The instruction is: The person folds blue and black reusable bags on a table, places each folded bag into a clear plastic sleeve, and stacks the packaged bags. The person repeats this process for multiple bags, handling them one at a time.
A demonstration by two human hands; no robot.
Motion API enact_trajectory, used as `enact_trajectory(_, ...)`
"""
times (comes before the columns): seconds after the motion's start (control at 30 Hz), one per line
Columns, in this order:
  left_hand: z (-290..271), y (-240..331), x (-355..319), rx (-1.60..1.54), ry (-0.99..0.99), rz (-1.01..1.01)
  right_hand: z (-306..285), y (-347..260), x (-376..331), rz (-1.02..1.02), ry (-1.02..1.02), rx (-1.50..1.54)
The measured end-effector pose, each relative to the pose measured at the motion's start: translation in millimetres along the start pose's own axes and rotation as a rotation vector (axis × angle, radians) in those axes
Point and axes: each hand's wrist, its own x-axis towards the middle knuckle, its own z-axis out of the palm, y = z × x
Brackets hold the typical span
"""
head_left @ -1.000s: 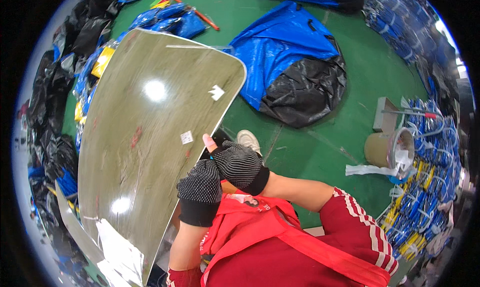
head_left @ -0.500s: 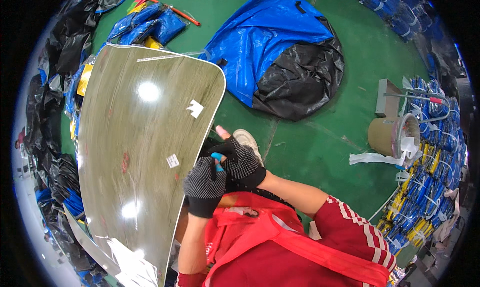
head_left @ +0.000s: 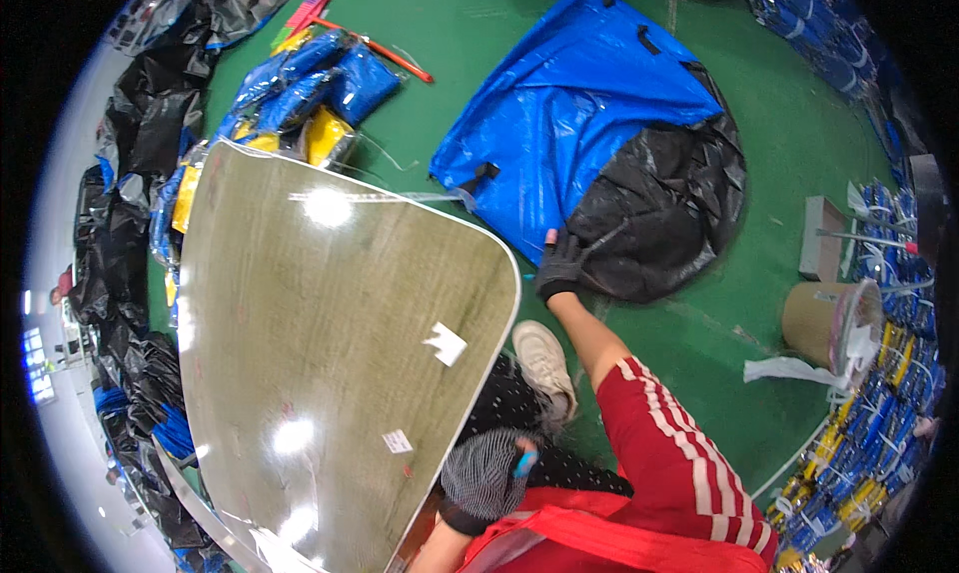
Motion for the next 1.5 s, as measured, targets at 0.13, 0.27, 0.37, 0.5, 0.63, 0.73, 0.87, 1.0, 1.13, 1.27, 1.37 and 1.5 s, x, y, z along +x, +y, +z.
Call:
enact_trajectory(0.13,-22,-18,-67,0.113,-0.110,-0.201,-40,28,55,-0.029,-0.488,0.378)
enact_trajectory(0.27,-38,-26,-111,-0.087,0.225,-0.404,-253,79,61,-0.169,0.417,0.966)
enact_trajectory(0.37,-59,-43,-118,-0.573,0.489,-0.474,-405,84,16,-0.669,0.240,1.222)
enact_trajectory(0.5,-122,-102,-130,-1.112,0.552,-0.213,-479,51,-111,-1.565,-0.080,0.975)
enact_trajectory(0.63,-212,-170,-177,-1.317,0.413,0.014,-471,28,-240,-2.214,-0.392,0.782)
enact_trajectory(0.73,-267,-192,-240,-0.971,0.890,-0.300,-448,-24,-319,-2.291,-0.627,1.017)
enact_trajectory(0.87,-279,-170,-354,-0.706,1.103,-0.452,-431,-61,-379,-2.393,-0.813,0.400)
enact_trajectory(1.0,-197,-135,-452,-0.763,1.149,-0.460,-442,-30,-321,-1.936,-0.846,0.724)
enact_trajectory(1.13,-86,-104,-505,-1.012,1.173,-0.441,-446,-28,-224,-0.869,-0.029,0.497)
enact_trajectory(1.27,-6,-71,-527,-0.744,1.232,-0.460,-406,-35,-218,-0.483,0.043,0.204)
enact_trajectory(1.37,40,-65,-526,-0.765,1.389,-0.309,-374,-40,-229,-0.572,0.307,0.261)
enact_trajectory(1.5,80,-96,-504,-0.558,1.853,-0.789,-362,-40,-206,-0.728,0.507,0.144)
